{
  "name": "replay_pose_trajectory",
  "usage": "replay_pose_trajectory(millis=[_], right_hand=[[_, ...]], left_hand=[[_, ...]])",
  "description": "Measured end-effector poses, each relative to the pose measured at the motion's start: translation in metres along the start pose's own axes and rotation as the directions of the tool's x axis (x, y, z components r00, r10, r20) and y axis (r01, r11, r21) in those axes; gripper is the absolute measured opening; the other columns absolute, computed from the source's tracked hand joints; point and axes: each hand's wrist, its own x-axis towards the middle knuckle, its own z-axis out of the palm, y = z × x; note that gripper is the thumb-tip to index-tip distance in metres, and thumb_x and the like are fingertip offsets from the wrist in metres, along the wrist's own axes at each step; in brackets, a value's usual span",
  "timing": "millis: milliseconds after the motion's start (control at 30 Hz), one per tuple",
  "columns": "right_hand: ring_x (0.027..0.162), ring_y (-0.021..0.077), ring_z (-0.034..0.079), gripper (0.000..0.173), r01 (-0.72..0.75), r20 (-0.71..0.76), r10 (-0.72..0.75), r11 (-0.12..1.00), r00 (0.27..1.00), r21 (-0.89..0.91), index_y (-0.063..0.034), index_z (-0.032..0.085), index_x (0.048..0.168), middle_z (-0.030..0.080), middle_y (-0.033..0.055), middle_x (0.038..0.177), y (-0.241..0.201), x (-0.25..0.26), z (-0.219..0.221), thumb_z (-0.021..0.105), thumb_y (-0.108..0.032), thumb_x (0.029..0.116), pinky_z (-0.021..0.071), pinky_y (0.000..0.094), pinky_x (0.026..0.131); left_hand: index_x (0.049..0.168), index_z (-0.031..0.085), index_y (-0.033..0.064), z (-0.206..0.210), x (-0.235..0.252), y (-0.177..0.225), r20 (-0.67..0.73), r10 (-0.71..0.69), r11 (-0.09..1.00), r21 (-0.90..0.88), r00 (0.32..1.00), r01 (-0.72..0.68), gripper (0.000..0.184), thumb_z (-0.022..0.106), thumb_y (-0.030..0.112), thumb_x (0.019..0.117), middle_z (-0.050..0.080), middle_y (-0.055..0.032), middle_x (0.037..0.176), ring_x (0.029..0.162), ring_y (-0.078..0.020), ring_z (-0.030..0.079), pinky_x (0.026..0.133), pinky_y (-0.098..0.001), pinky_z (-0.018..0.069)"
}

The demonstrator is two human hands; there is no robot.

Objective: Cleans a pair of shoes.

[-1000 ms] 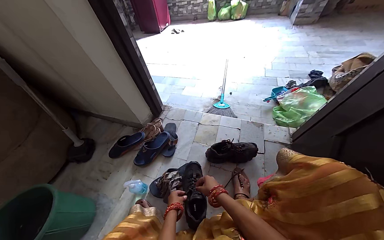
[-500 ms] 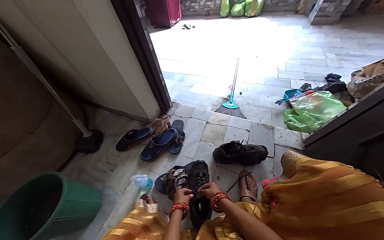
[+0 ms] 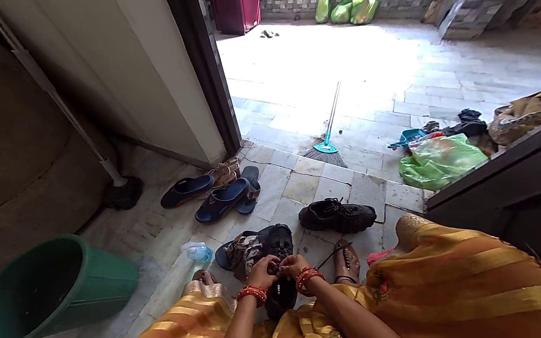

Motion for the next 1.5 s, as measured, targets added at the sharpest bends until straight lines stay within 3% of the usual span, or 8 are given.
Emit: replay_pose_trajectory(millis=[333, 867, 967, 1033, 1100, 1233, 1400, 1500], right_hand=[[0.077, 0.0134, 0.064, 0.026, 0.043, 0.031, -0.045, 0.997, 0.998, 0.063, 0.0055, 0.06, 0.122, 0.067, 0.0128, 0.099, -0.001, -0.001, 0.001, 0.064, -0.01, 0.1011, 0.0542, 0.0315, 0.076], [0.072, 0.0047, 0.062, 0.017, 0.114, 0.041, -0.119, 0.988, 0.992, 0.109, 0.0023, 0.065, 0.116, 0.072, 0.0039, 0.092, 0.004, -0.012, -0.032, 0.06, -0.007, 0.1026, 0.049, 0.0248, 0.069], [0.073, 0.0045, 0.063, 0.016, 0.095, 0.079, -0.104, 0.989, 0.991, 0.11, 0.0019, 0.067, 0.114, 0.073, 0.004, 0.092, 0.007, -0.013, -0.033, 0.061, -0.008, 0.1025, 0.0506, 0.0244, 0.07], [0.073, 0.0043, 0.064, 0.017, 0.077, 0.105, -0.091, 0.989, 0.99, 0.129, 0.0016, 0.066, 0.116, 0.073, 0.0043, 0.093, 0.009, -0.013, -0.034, 0.061, -0.008, 0.1027, 0.0511, 0.0233, 0.069], [0.075, 0.0053, 0.066, 0.018, 0.068, 0.122, -0.086, 0.987, 0.989, 0.146, 0.0027, 0.065, 0.118, 0.073, 0.0058, 0.096, 0.009, -0.014, -0.033, 0.062, -0.006, 0.102, 0.0533, 0.0234, 0.072], [0.079, 0.0087, 0.068, 0.019, 0.054, 0.105, -0.069, 0.989, 0.992, 0.14, 0.0037, 0.066, 0.118, 0.072, 0.0084, 0.099, 0.005, -0.014, -0.03, 0.063, -0.004, 0.1009, 0.0556, 0.0265, 0.077], [0.075, 0.0088, 0.064, 0.019, 0.0, 0.029, -0.001, 0.999, 1.0, 0.044, 0.0006, 0.067, 0.116, 0.071, 0.0076, 0.096, -0.001, -0.008, -0.024, 0.065, -0.009, 0.1005, 0.053, 0.0273, 0.073], [0.08, 0.0131, 0.062, 0.022, -0.026, 0.014, 0.027, 0.998, 1.0, -0.06, 0.0, 0.067, 0.118, 0.068, 0.0107, 0.102, -0.001, -0.003, -0.018, 0.065, -0.011, 0.0998, 0.0517, 0.0316, 0.077]], left_hand=[[0.112, 0.077, 0.0043, -0.014, -0.009, 0.034, -0.049, -0.025, 0.991, 0.132, 0.998, 0.032, 0.019, 0.073, 0.01, 0.0944, 0.076, -0.0125, 0.115, 0.115, -0.0254, 0.069, 0.108, -0.0451, 0.0484], [0.114, 0.07, -0.0048, -0.073, -0.023, 0.088, 0.029, -0.182, 0.98, -0.075, 0.983, 0.184, 0.019, 0.066, 0.009, 0.1006, 0.073, -0.0144, 0.1, 0.084, -0.0162, 0.071, 0.084, -0.0323, 0.0584], [0.12, 0.069, -0.0052, -0.066, -0.036, 0.126, -0.124, 0.153, 0.926, -0.327, 0.98, -0.186, 0.021, 0.06, 0.002, 0.1022, 0.072, -0.0138, 0.117, 0.105, -0.017, 0.07, 0.097, -0.0346, 0.0556], [0.156, 0.044, 0.0078, -0.062, -0.032, 0.133, -0.151, 0.366, 0.899, -0.197, 0.919, -0.39, 0.054, 0.055, 0.005, 0.1036, 0.035, -0.0083, 0.167, 0.15, -0.0229, 0.04, 0.121, -0.0449, 0.0365], [0.164, 0.028, 0.0143, -0.061, -0.026, 0.135, -0.183, 0.327, 0.945, 0.081, 0.927, -0.318, 0.072, 0.063, 0.01, 0.1014, 0.005, -0.0119, 0.175, 0.159, -0.0349, 0.019, 0.124, -0.0555, 0.0284], [0.136, 0.067, 0.0132, -0.057, -0.015, 0.104, -0.313, -0.062, 0.953, 0.265, 0.948, 0.15, 0.033, 0.061, 0.022, 0.1049, 0.071, -0.0129, 0.13, 0.123, -0.0317, 0.066, 0.108, -0.0526, 0.0478], [0.139, 0.063, 0.0109, -0.03, -0.006, 0.048, -0.154, -0.186, 0.909, 0.349, 0.97, 0.23, 0.05, 0.075, 0.011, 0.0902, 0.05, -0.0159, 0.153, 0.147, -0.0356, 0.041, 0.119, -0.0575, 0.0352], [0.14, 0.059, 0.0078, -0.01, -0.005, 0.038, -0.047, -0.232, 0.903, 0.362, 0.971, 0.233, 0.056, 0.08, 0.02, 0.0896, 0.056, -0.0175, 0.146, 0.135, -0.0353, 0.055, 0.11, -0.056, 0.0461]])
